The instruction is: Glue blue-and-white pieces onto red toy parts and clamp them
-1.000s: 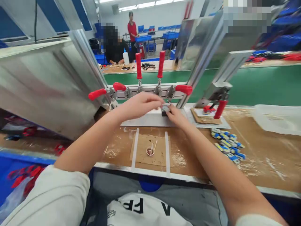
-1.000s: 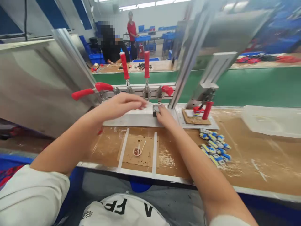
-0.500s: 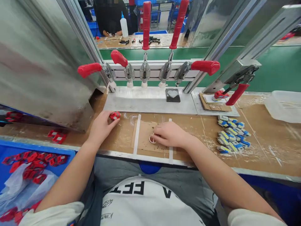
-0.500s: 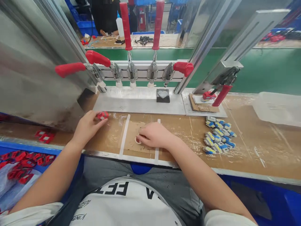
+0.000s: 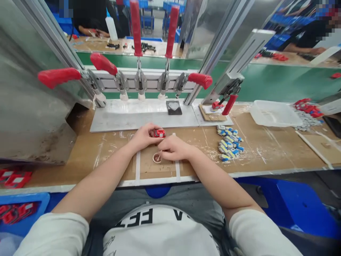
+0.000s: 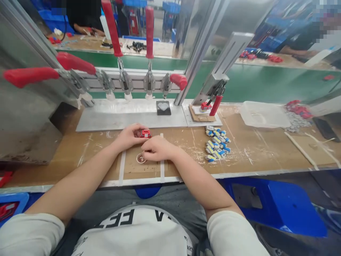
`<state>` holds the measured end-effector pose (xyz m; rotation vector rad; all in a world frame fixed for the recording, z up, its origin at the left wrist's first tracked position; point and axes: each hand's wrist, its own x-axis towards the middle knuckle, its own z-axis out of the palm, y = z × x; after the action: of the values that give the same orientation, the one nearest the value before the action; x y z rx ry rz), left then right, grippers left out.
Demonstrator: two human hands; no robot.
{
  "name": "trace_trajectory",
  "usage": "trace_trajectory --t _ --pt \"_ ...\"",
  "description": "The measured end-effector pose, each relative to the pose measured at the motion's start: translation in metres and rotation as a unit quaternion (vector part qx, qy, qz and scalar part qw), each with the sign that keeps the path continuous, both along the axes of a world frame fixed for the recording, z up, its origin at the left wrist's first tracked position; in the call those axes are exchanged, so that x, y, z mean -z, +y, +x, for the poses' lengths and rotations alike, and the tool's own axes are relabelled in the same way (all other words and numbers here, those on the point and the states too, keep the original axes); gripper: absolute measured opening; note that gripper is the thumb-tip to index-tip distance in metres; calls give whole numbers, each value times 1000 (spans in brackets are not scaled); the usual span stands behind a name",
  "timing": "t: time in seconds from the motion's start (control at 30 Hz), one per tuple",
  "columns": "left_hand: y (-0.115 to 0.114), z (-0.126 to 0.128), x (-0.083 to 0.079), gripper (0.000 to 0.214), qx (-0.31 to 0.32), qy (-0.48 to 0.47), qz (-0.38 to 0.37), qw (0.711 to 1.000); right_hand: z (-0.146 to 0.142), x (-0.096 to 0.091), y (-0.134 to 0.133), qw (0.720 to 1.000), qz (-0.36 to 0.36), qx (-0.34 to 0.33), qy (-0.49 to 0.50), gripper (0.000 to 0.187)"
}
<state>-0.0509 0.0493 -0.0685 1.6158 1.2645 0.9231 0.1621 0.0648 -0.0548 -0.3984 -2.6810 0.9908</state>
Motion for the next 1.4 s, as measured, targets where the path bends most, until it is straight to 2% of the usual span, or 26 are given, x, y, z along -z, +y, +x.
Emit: trace_trajectory --t 0.1,0.17,0.27,0.33,0.73,0.87,1.03,1.2,1.27,1.33,1.4 --pt "-4 -2 3 41 19 6 -7 1000 7 6 6 987 -80 70 121 38" --pt "-3 -2 2 41 11 4 -23 1000 10 8 11 957 -118 175 199 39" --pt "-1 -1 2 38 1 42 -20 999 9 9 16 904 -122 330 244 39" --pt "-1 0 1 36 -2 60 -14 998 6 10 19 897 -108 361 230 39" --pt "0 1 2 32 -7 98 7 995 2 17 23 936 -57 312 151 40" --pt "-2 1 3 33 -10 98 12 995 6 17 25 932 -43 338 126 37" --pt "-4 1 5 31 -4 110 27 994 5 15 26 922 8 371 109 39" --pt "-2 0 5 33 -4 115 30 993 7 5 18 941 -1 308 140 40" --pt "-1 0 4 34 -8 110 28 993 10 -1 7 957 -4 253 143 40" --pt "-1 -1 2 36 -10 106 31 994 10 -8 -8 981 2 172 87 39" --pt "0 -1 0 38 -12 107 43 993 7 -15 -24 992 41 117 -26 38"
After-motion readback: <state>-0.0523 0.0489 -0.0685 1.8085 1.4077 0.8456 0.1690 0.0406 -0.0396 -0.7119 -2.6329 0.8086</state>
